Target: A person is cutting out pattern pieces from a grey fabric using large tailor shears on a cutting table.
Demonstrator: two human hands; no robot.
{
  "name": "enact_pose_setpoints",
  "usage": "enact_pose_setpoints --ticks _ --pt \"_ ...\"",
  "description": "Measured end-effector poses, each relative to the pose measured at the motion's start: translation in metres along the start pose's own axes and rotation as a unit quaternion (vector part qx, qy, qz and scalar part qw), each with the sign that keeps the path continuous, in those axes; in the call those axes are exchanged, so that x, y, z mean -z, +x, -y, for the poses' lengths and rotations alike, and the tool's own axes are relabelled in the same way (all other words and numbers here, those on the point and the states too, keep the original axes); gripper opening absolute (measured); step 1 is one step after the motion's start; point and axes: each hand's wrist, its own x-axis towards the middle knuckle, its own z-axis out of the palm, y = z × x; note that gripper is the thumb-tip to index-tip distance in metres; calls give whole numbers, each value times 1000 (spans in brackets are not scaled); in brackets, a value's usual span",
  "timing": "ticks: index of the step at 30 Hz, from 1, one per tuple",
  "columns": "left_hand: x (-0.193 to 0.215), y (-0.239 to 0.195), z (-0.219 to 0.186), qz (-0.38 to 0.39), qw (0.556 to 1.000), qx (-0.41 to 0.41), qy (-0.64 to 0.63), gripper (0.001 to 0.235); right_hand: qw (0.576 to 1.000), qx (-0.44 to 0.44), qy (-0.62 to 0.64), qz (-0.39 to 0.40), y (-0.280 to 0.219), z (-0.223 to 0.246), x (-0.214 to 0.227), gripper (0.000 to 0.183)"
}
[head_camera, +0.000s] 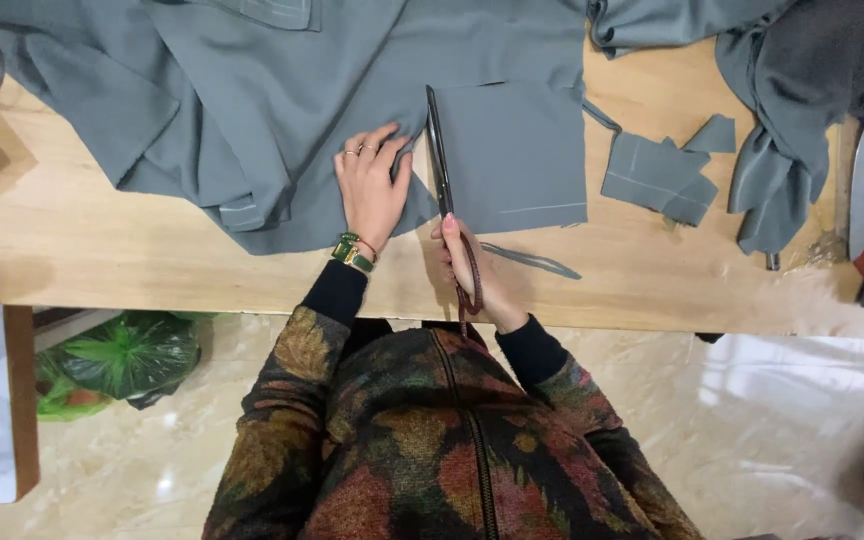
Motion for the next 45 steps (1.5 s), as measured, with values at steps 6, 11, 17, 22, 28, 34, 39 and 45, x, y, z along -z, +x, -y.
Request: enact_pose_setpoints --ticks 6,11,17,22,28,34,39,45 --pt "-1 0 1 1 1000 -12 17 13 997 -5 81 0 4 -5 -4 55" --pt "-3 0 2 -3 999 -21 25 14 980 -5 192 60 -2 -3 6 53" --pt "2 3 -6 7 1000 10 -5 23 996 28 77 34 -36 -14 53 56" --pt "-26 -5 -37 5 997 69 21 63 994 40 64 -77 -65 -42 113 49" --pt "-87 -7 -121 160 982 -96 41 70 987 22 68 -144 -85 -64 184 51" --pt "-110 -33 -121 214 964 -126 93 70 992 70 -39 -97 -66 -95 276 46" --pt "-92 -60 -125 224 955 -170 96 69 973 64 -218 31 -39 -56 334 53" --pt "-150 -21 -166 160 978 -94 98 61 934 119 -299 156 15 -4 401 61"
